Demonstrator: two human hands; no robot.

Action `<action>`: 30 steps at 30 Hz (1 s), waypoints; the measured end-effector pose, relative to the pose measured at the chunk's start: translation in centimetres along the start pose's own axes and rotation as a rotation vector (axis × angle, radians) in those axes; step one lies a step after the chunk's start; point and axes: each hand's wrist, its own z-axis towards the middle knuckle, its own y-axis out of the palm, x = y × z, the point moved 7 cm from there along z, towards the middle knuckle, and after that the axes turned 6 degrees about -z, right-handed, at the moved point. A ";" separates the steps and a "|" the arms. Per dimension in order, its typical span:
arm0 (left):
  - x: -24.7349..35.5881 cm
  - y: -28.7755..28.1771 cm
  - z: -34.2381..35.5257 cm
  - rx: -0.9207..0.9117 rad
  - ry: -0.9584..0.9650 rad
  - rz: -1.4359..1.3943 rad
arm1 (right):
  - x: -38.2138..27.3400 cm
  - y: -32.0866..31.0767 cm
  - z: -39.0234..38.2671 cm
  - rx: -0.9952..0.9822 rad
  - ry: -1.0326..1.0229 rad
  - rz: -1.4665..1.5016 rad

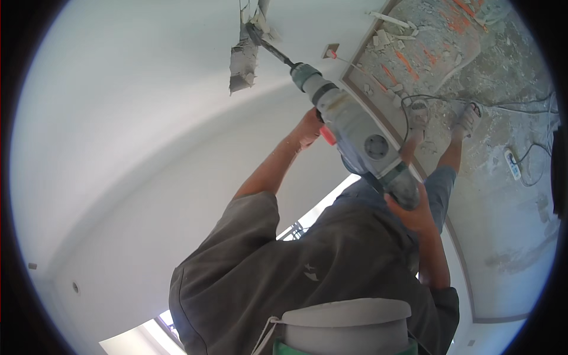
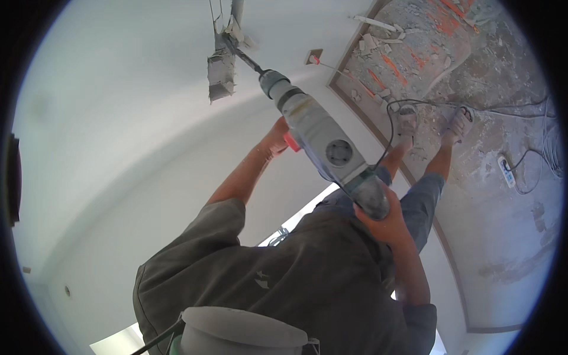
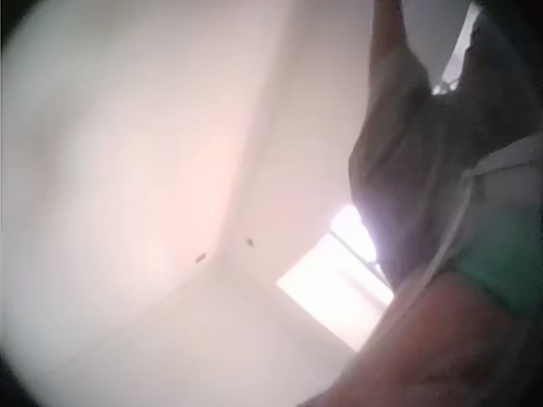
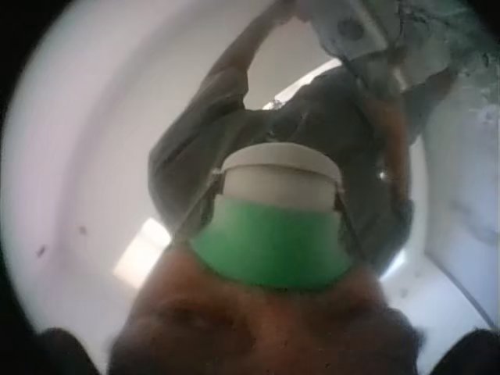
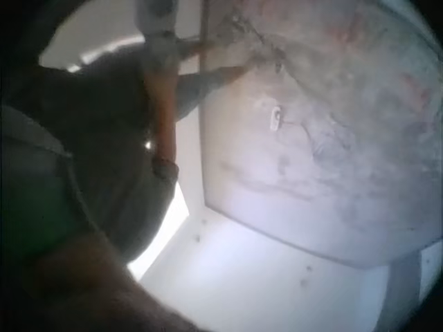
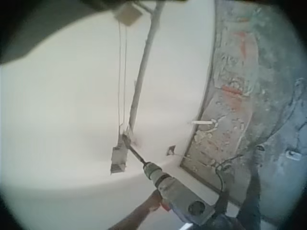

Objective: Drilling and chiseling a channel into a concrete wall using a rotary hammer.

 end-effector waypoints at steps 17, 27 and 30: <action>6.0 4.6 -3.7 0.083 0.039 -0.087 | -9.6 0.0 -4.2 0.160 -0.210 0.383; 8.4 6.5 -5.6 -0.017 0.104 -0.066 | -8.9 1.4 -6.8 0.069 -0.295 0.464; 8.9 6.4 -5.3 -0.017 0.116 0.003 | -8.4 1.5 -6.9 0.106 -0.286 0.482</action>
